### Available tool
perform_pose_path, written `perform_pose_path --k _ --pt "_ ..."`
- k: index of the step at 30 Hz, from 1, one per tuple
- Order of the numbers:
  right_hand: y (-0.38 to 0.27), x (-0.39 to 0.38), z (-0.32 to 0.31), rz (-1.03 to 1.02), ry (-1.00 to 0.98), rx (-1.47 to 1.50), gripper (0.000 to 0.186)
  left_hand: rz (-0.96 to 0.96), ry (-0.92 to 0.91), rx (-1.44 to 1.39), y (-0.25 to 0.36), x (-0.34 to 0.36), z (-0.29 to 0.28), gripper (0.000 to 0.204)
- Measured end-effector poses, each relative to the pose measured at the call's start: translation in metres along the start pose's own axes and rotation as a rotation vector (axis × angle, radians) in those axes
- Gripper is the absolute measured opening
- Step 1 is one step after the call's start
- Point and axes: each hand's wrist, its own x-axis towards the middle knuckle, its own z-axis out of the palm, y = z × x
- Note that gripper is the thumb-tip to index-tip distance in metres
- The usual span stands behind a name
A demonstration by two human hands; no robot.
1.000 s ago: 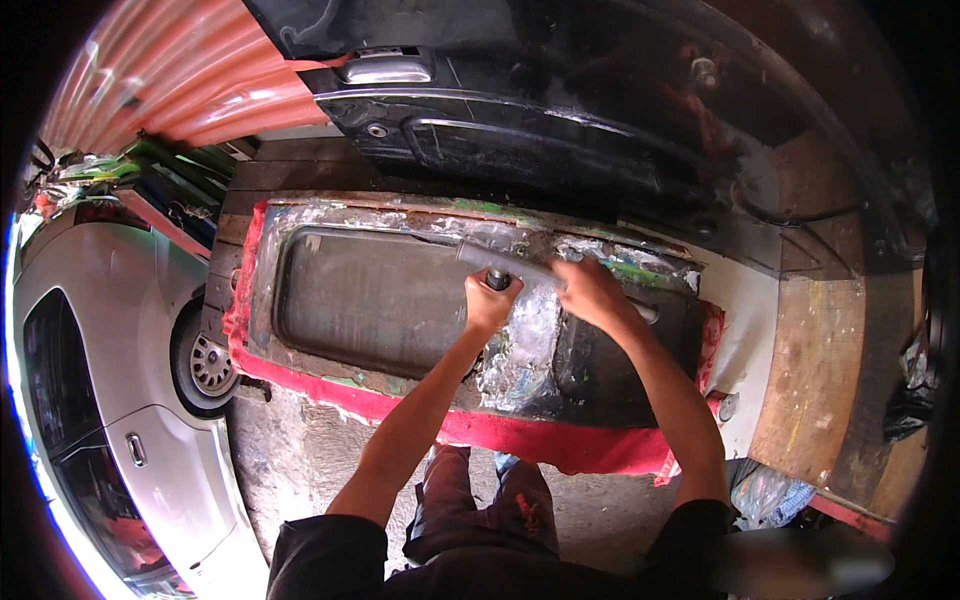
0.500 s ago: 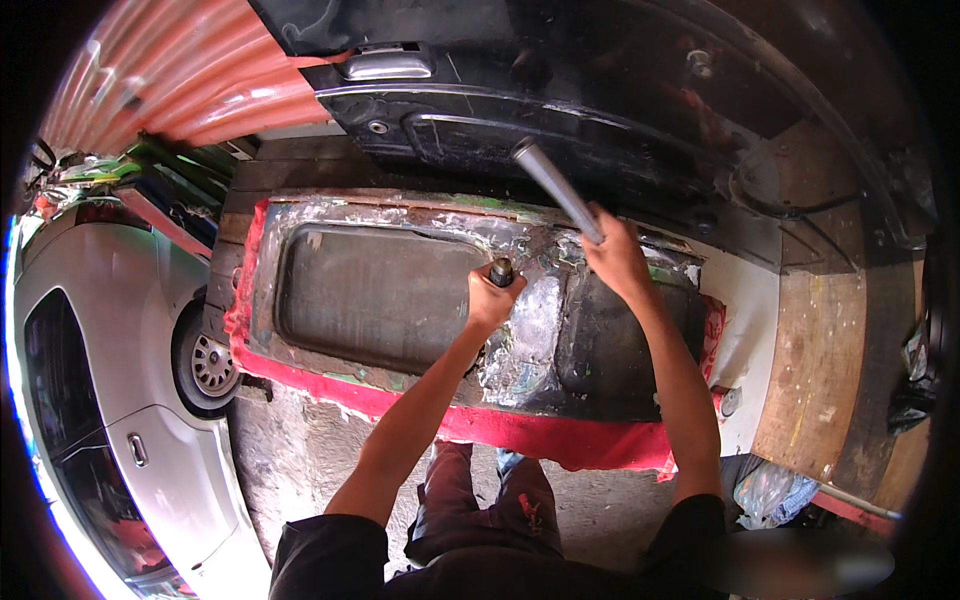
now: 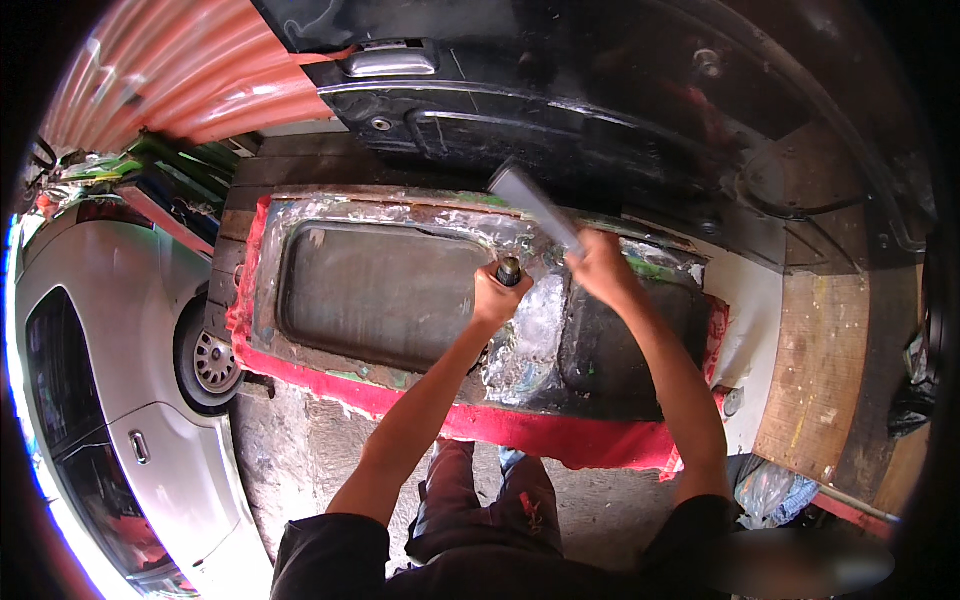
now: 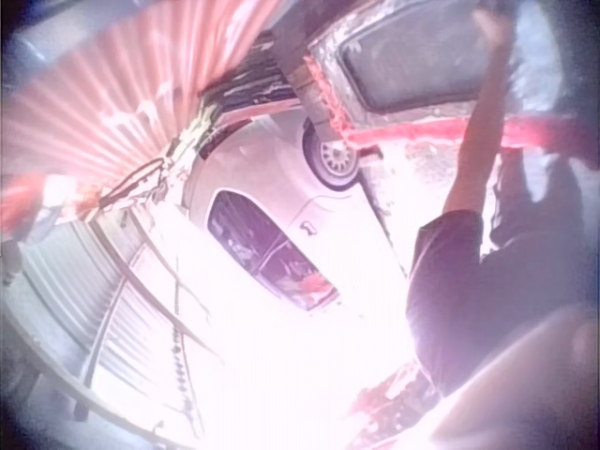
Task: The person retrieves a small container and a metal rod, then uses a putty knife to spread a white paste onto a car door panel resting on a workbench. The person repeatedly applies and smooths the paste across the surface.
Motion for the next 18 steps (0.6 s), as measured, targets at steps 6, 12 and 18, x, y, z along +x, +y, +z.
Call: perform_pose_path --k 6,12,18 --pt "-0.004 0.003 -0.021 -0.005 0.119 0.05 0.037 -0.021 -0.024 0.014 -0.003 0.003 -0.003 0.023" --pt "0.0 -0.009 0.002 0.001 -0.189 -0.177 0.018 -0.035 -0.049 -0.014 -0.002 0.003 0.0 0.021" --pt "0.006 0.002 -0.017 0.042 0.166 0.134 0.033 -0.018 -0.041 0.028 -0.003 0.003 -0.001 0.022"
